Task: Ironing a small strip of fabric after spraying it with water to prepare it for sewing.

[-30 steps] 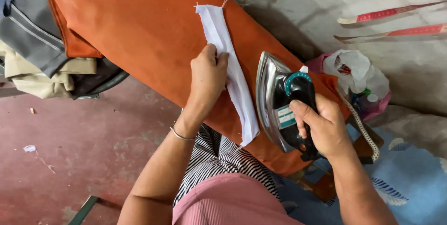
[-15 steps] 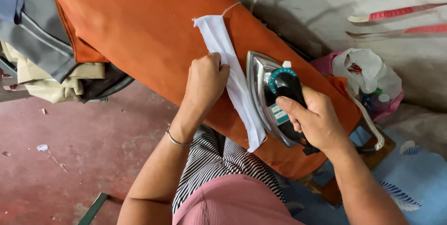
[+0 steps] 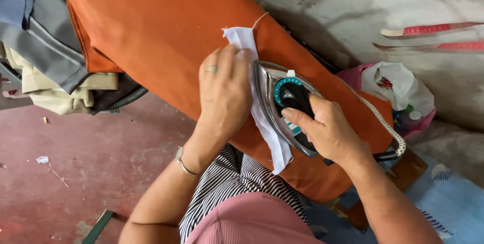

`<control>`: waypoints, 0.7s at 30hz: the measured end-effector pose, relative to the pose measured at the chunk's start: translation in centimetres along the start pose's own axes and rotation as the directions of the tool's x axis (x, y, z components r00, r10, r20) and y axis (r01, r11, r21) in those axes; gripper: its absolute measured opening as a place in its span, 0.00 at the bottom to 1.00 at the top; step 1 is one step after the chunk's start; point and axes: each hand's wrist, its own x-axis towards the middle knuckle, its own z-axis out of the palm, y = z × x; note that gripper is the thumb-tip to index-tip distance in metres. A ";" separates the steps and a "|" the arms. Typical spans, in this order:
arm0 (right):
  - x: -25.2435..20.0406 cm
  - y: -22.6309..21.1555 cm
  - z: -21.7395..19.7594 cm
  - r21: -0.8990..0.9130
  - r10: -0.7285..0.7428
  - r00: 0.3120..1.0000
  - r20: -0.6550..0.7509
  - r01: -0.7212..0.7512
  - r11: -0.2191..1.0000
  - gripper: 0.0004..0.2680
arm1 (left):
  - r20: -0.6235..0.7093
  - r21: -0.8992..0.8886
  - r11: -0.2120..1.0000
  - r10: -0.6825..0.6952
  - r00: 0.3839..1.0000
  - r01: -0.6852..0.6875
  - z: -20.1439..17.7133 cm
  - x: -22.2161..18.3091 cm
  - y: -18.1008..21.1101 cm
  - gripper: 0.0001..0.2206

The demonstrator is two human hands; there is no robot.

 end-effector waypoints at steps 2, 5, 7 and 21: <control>0.1 0.1 -0.1 -0.013 -0.003 1.000 0.002 0.003 1.000 0.18 | -0.132 -0.059 0.973 0.213 0.968 -0.222 0.1 1.1 0.1 0.12; 0.4 0.2 -0.1 -0.049 0.004 0.999 0.036 -0.002 0.999 0.18 | 0.025 -0.003 0.940 0.342 0.940 -0.342 2.1 1.0 -0.9 0.12; 0.4 0.3 -0.3 -0.014 0.013 0.999 0.050 -0.012 1.000 0.17 | 0.181 -0.008 0.933 0.356 0.917 -0.361 1.3 0.6 -1.6 0.16; -6.6 7.9 -4.1 0.120 0.225 0.971 -0.078 -0.215 0.969 0.13 | 0.304 0.011 0.853 0.494 0.815 -0.521 -0.4 -0.4 -1.7 0.23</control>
